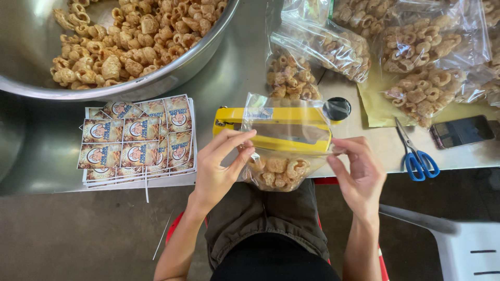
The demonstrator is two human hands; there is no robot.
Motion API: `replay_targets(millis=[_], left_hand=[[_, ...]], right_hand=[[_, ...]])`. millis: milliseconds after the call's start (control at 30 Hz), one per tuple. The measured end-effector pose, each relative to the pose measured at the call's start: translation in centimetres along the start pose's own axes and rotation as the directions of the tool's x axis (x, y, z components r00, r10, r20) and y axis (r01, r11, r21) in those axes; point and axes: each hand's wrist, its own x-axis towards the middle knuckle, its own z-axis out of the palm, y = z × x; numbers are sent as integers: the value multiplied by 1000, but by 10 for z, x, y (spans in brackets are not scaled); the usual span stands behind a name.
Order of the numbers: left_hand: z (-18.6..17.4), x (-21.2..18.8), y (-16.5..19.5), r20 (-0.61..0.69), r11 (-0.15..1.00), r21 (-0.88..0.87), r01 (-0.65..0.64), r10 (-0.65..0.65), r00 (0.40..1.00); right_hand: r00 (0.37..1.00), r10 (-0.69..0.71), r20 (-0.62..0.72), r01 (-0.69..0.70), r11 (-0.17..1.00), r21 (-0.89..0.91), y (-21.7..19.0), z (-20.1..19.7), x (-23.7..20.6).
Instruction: The person fills clear plastic bags with ring-shaped snacks from a large metal bowl, then uses a yellow handheld heat sealer to seal each bag. Sealed bags are placed on the table to the right.
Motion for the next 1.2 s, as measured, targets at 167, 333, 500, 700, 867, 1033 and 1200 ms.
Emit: replay_targets(millis=[167,333,500,700,867,1033,1200], left_hand=[[1,-2,-4,-35,988,155,19,-14,999],[-2,-14,-21,5,996,53,76,-76,997],[45,-28,-60,231,684,-689,239,-105,967],[99,-65,-94,278,629,-709,319,-166,946],[120,-71,-100,270,637,-609,473,-394,879],[128,-74,-99,237,594,-632,498,-463,854],[126,-67,-104,129,638,-524,565,-596,793]], right_hand=[[997,70,30,-66,988,-141,5,3,-1],[999,-39,-11,40,983,179,20,11,-11],[976,-33,-213,126,888,442,51,35,-24],[920,104,-378,90,882,462,70,32,-34],[908,191,-373,-36,923,384,64,25,-30],[906,304,-295,-198,919,340,64,16,-17],[909,383,-166,-328,901,283,76,13,-7]])
